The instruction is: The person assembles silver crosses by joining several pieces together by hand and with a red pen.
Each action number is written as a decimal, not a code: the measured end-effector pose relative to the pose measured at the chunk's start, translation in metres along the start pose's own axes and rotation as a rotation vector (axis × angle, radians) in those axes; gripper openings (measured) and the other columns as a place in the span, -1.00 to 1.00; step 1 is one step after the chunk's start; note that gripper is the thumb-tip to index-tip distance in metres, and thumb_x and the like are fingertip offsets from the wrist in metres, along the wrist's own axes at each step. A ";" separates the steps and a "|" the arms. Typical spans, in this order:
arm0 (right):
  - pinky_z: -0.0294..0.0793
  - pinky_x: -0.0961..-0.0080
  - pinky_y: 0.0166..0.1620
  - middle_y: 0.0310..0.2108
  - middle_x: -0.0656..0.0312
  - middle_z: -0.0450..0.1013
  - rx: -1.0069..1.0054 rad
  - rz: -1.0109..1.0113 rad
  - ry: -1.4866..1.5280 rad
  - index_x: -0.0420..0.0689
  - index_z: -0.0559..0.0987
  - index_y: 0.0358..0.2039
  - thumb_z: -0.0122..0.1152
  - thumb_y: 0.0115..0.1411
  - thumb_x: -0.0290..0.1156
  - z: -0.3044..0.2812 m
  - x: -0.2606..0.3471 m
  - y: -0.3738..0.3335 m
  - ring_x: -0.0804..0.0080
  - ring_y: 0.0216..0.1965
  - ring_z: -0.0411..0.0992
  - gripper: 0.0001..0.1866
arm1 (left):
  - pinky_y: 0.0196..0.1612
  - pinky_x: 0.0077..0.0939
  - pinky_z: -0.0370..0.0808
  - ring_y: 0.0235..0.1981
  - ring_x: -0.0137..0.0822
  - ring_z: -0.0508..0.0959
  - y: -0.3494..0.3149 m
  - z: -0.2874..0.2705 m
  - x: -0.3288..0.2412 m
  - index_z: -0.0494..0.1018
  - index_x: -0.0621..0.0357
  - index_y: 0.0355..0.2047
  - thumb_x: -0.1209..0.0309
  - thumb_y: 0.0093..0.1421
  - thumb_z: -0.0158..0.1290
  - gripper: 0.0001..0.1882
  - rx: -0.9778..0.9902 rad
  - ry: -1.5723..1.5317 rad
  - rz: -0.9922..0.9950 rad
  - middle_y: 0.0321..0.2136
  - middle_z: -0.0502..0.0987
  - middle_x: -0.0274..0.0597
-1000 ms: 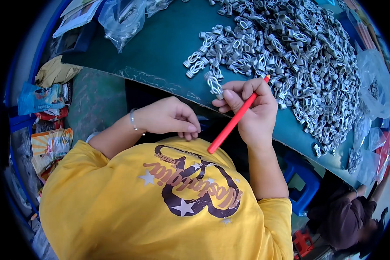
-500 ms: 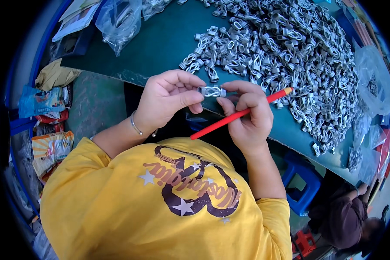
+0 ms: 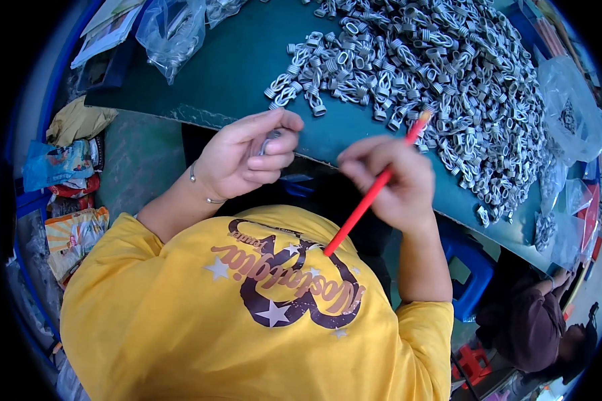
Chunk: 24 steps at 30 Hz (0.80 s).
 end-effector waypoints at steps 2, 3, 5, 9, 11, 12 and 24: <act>0.40 0.61 -0.43 -0.45 0.11 0.45 0.149 0.053 -0.102 -0.18 0.24 -0.63 0.20 -0.16 -0.75 -0.001 -0.006 -0.009 0.40 -0.47 0.43 -0.70 | -0.75 -0.85 0.06 -0.73 -0.63 0.14 -0.002 -0.003 -0.003 0.32 0.21 -0.25 0.33 0.27 -0.30 -0.75 -0.018 0.062 0.040 -0.61 0.23 -0.39; 0.40 0.60 -0.43 -0.46 0.12 0.45 0.138 0.083 -0.092 -0.18 0.24 -0.63 0.19 -0.18 -0.76 -0.002 -0.009 -0.011 0.38 -0.47 0.43 -0.70 | -0.76 -0.85 0.06 -0.73 -0.64 0.15 -0.004 -0.003 -0.006 0.32 0.20 -0.28 0.35 0.26 -0.27 -0.78 -0.039 0.128 0.085 -0.62 0.24 -0.39; 0.40 0.59 -0.42 -0.46 0.12 0.45 0.094 0.018 -0.285 -0.18 0.24 -0.62 0.18 -0.18 -0.77 -0.016 -0.008 -0.007 0.37 -0.46 0.43 -0.70 | -0.77 -0.85 0.05 -0.75 -0.65 0.14 -0.008 -0.003 -0.008 0.33 0.19 -0.32 0.41 0.24 -0.23 -0.84 -0.074 0.137 0.107 -0.64 0.23 -0.41; 0.40 0.58 -0.45 -0.47 0.14 0.46 -0.229 -0.064 -0.529 -0.17 0.27 -0.62 0.18 -0.14 -0.73 -0.024 -0.010 0.008 0.36 -0.48 0.43 -0.74 | -0.76 -0.85 0.04 -0.75 -0.66 0.15 -0.013 -0.006 -0.011 0.33 0.20 -0.32 0.43 0.21 -0.18 -0.87 -0.156 0.203 0.168 -0.64 0.24 -0.41; 0.40 0.56 -0.47 -0.45 0.14 0.46 -0.172 -0.196 -0.528 -0.18 0.29 -0.62 0.20 -0.14 -0.70 -0.002 -0.003 0.019 0.33 -0.50 0.43 -0.75 | -0.76 -0.85 0.04 -0.75 -0.66 0.15 -0.014 -0.005 -0.008 0.33 0.20 -0.33 0.45 0.20 -0.16 -0.89 -0.196 0.218 0.180 -0.65 0.24 -0.41; 0.41 0.51 -0.44 -0.45 0.15 0.46 -0.079 -0.209 -0.552 -0.18 0.31 -0.62 0.24 -0.18 -0.67 0.011 0.000 0.025 0.28 -0.48 0.43 -0.76 | -0.76 -0.84 0.04 -0.75 -0.66 0.15 -0.015 -0.004 -0.006 0.33 0.20 -0.34 0.45 0.20 -0.16 -0.89 -0.210 0.245 0.200 -0.65 0.23 -0.41; 0.31 0.73 -0.56 -0.51 0.08 0.43 -0.315 0.391 0.504 -0.12 0.20 -0.62 0.11 0.04 -0.65 0.022 -0.006 0.023 0.52 -0.55 0.36 -0.72 | -0.69 -0.83 0.16 -0.68 -0.67 0.25 -0.010 0.018 0.001 0.36 0.25 -0.20 0.54 0.06 0.05 -0.74 -0.352 0.751 0.337 -0.52 0.38 -0.38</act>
Point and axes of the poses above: each hand's wrist, its own y-axis towards the middle knuckle, its own z-axis out of the palm, x = y × z, the point moved 2 cm from there along y, towards the middle knuckle
